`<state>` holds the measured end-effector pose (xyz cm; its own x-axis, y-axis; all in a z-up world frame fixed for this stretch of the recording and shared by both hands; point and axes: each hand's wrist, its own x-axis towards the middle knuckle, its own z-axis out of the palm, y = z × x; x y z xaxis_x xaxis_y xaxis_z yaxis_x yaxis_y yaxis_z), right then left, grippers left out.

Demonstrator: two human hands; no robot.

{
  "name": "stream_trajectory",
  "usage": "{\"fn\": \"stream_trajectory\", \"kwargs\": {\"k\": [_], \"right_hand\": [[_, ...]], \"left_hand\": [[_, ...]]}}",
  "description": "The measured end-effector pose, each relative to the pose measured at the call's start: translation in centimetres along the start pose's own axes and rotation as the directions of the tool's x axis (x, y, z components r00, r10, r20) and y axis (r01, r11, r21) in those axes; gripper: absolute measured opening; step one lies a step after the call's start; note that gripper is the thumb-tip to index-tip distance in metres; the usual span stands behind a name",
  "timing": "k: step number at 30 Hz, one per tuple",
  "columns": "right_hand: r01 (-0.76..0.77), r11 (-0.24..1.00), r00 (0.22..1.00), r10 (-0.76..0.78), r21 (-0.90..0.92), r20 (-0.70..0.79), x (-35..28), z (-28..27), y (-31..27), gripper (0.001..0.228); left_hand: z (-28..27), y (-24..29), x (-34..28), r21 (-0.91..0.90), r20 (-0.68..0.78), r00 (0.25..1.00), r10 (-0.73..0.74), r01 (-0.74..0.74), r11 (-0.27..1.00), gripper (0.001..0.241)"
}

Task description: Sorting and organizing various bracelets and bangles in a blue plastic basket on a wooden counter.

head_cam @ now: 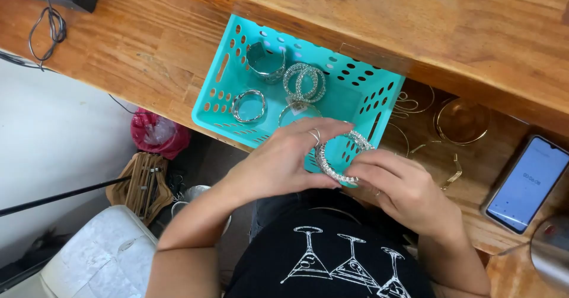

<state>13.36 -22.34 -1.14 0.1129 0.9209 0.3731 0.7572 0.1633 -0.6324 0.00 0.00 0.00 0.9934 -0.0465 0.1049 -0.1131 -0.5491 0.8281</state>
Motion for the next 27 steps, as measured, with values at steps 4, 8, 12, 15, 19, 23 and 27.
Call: {"fn": "stream_trajectory", "kwargs": {"k": [4, 8, 12, 15, 19, 23, 27], "right_hand": [[-0.023, 0.999, 1.000, 0.023, 0.030, 0.000, 0.8, 0.0, 0.3, 0.017], [-0.079, 0.987, 0.992, 0.064, -0.140, -0.113, 0.8, -1.7, -1.0, 0.027], [-0.187, 0.969, 0.916, 0.113, -0.162, -0.384, -1.2, -3.5, -3.1, 0.018], [-0.239, 0.955, 0.898, 0.147, -0.178, -0.415, -3.8, -3.9, -2.6, 0.023], [-0.278, 0.938, 0.894, 0.174, -0.206, -0.412, -5.1, -3.8, -2.0, 0.022], [-0.311, 0.936, 0.885, 0.224, -0.162, -0.408, -6.1, -3.9, -1.6, 0.021], [-0.342, 0.922, 0.883, 0.249, -0.183, -0.399, -6.6, -3.8, -1.2, 0.022]], "left_hand": [[-0.3, -0.9, 1.4, 0.092, 0.078, 0.995, -0.069, 0.062, 0.994, 0.084], [0.2, -4.4, 3.3, 0.105, 0.024, 0.994, -0.102, 0.099, 0.989, 0.063], [0.9, -9.4, 7.6, 0.171, 0.039, 0.953, -0.299, 0.289, 0.942, 0.046], [2.2, -10.3, 10.9, 0.347, 0.130, 0.835, -0.535, 0.467, 0.814, 0.055], [6.2, -15.8, 11.9, 0.379, 0.187, 0.969, -0.160, 0.079, 0.922, 0.065], [6.0, -13.0, 11.9, 0.453, 0.194, 0.943, -0.269, 0.157, 0.878, 0.048], [6.9, -15.4, 12.3, 0.377, -0.110, 0.980, -0.165, 0.194, 0.906, 0.051]]}}
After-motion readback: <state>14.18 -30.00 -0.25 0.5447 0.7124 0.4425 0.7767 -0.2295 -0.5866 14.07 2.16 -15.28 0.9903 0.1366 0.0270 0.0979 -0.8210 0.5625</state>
